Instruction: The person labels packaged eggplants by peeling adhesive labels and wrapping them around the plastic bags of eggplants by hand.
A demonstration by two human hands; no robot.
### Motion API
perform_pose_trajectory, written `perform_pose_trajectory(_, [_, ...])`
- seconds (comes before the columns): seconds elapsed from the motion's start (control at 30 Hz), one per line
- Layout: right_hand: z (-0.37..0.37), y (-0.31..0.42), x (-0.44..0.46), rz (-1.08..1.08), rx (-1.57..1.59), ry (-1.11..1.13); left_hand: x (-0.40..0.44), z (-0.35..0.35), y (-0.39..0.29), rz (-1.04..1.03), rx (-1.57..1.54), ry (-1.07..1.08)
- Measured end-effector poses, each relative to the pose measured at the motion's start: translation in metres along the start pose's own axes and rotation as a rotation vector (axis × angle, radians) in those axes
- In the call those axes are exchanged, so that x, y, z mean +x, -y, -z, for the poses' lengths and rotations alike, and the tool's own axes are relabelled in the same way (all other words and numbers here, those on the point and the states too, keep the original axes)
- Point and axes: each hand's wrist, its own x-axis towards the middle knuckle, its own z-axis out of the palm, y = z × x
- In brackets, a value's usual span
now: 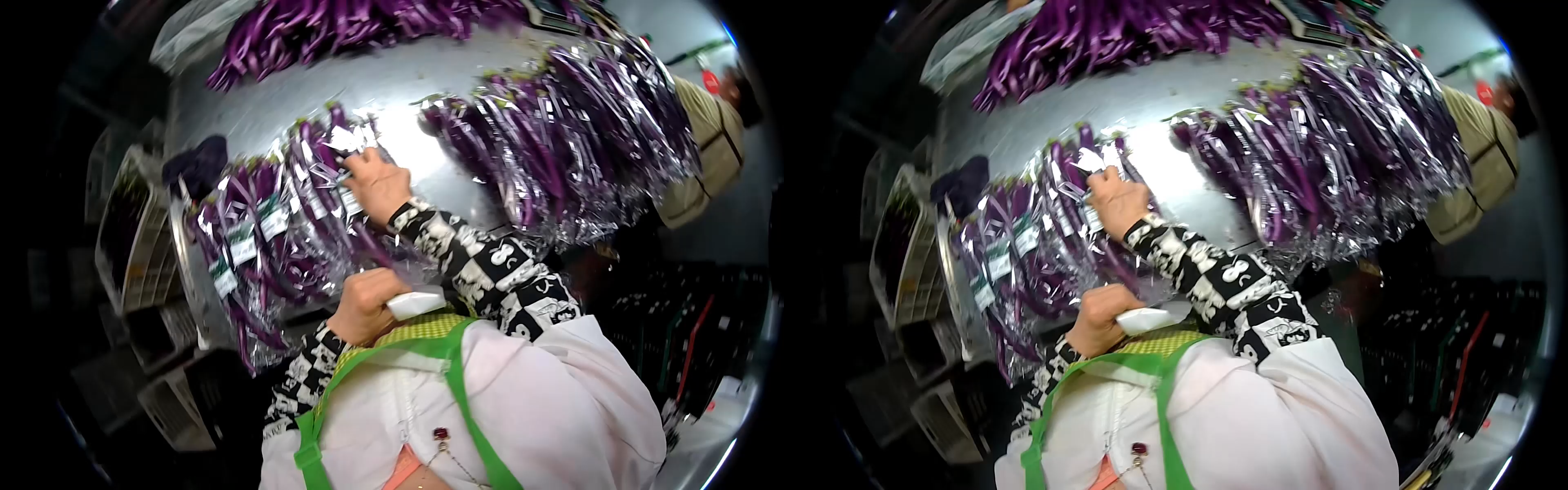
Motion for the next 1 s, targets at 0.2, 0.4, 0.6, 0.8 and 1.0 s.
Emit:
perform_pose_trajectory(0.2, [0.032, -0.078, -0.020, -0.148, -0.166, -0.352, 0.014, 0.006, -0.015, 0.017, -0.067, -0.216])
perform_pose_trajectory(0.4, [0.097, -0.206, -0.061, -0.513, -0.378, -0.446, 0.049, -0.020, 0.000, 0.010, 0.032, -0.211])
perform_pose_trajectory(0.6, [0.129, -0.189, -0.041, -0.751, -0.349, -0.135, 0.113, -0.086, 0.088, 0.053, 0.602, 0.531])
perform_pose_trajectory(0.8, [0.118, -0.256, -0.040, -0.675, -0.436, -0.125, 0.081, -0.041, 0.120, 0.333, 1.072, 0.423])
perform_pose_trajectory(1.0, [0.107, -0.288, -0.049, -0.395, -0.633, -0.269, 0.042, -0.003, 0.111, 0.127, 0.632, 0.314])
